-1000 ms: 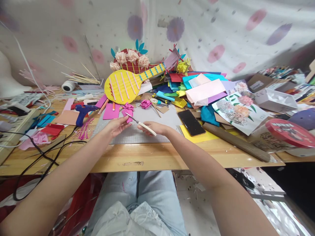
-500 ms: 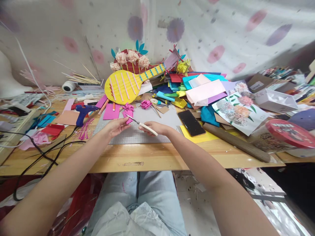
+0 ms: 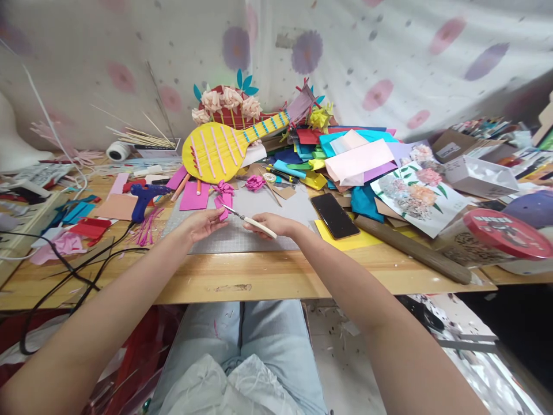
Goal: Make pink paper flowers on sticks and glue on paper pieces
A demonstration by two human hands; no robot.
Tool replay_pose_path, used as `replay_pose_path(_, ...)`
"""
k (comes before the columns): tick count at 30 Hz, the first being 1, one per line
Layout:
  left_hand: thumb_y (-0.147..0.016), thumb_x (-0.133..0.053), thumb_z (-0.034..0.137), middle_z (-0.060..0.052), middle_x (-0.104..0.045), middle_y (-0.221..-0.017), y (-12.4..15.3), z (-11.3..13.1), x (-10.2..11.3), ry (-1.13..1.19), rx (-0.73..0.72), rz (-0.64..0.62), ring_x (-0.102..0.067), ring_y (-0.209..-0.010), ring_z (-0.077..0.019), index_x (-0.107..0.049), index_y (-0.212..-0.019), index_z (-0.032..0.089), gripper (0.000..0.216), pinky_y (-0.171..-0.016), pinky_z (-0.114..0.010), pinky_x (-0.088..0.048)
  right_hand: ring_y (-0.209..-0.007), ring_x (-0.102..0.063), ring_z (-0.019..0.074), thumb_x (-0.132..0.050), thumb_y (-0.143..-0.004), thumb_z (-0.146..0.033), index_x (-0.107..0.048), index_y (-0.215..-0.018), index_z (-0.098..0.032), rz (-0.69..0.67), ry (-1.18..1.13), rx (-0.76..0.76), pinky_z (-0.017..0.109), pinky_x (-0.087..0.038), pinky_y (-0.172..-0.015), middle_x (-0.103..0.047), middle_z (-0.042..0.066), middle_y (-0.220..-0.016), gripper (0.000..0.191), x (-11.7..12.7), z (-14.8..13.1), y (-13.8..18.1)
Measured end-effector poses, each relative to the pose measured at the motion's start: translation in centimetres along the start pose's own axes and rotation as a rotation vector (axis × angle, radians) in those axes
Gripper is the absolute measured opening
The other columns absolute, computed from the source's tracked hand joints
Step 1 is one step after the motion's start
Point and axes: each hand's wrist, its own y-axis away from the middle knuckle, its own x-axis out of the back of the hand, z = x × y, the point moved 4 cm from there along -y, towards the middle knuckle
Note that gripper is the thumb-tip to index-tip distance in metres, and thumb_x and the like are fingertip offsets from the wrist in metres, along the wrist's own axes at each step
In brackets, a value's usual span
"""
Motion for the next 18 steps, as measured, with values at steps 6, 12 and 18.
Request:
replay_pose_path(6, -0.075, -0.059, 0.01, -0.002, -0.061, -0.061, 0.0, 0.0, 0.7, 0.055, -0.032, 0.017, -0.055, -0.051, -0.0071, -0.061, -0.068, 0.01, 0.007, -0.062, -0.024, -0.053, -0.037, -0.036, 0.0035, -0.063, -0.069, -0.051, -0.045, -0.069, -0.017, -0.035, -0.008, -0.004, 0.017, -0.025, -0.034, -0.041, -0.008, -0.048, 0.039, 1.2, 0.7, 0.2)
replay_pose_path(12, -0.075, -0.059, 0.015, 0.001, -0.063, -0.068, -0.4, 0.6, 0.5, 0.269, -0.211, -0.095, -0.06, -0.067, -0.0073, -0.059, -0.073, 0.015, 0.003, -0.078, -0.026, -0.049, -0.041, -0.045, 0.0062, -0.057, -0.074, -0.054, -0.048, -0.069, -0.016, 0.159, -0.288, 0.076, 0.018, -0.032, -0.038, -0.058, 0.001, -0.054, 0.04, 1.6, -0.2, -0.8)
replay_pose_path(18, -0.072, -0.065, 0.02, 0.001, -0.064, -0.075, -0.1, 0.6, -1.4, 0.281, -0.278, -0.298, -0.058, -0.068, -0.0075, -0.06, -0.077, 0.018, 0.008, -0.071, -0.023, -0.047, -0.047, -0.052, 0.0081, -0.057, -0.079, -0.037, -0.048, -0.069, -0.016, 0.164, -0.78, 0.02, 0.018, -0.037, -0.041, -0.062, 0.002, -0.06, 0.024, -0.9, -1.4, -4.6)
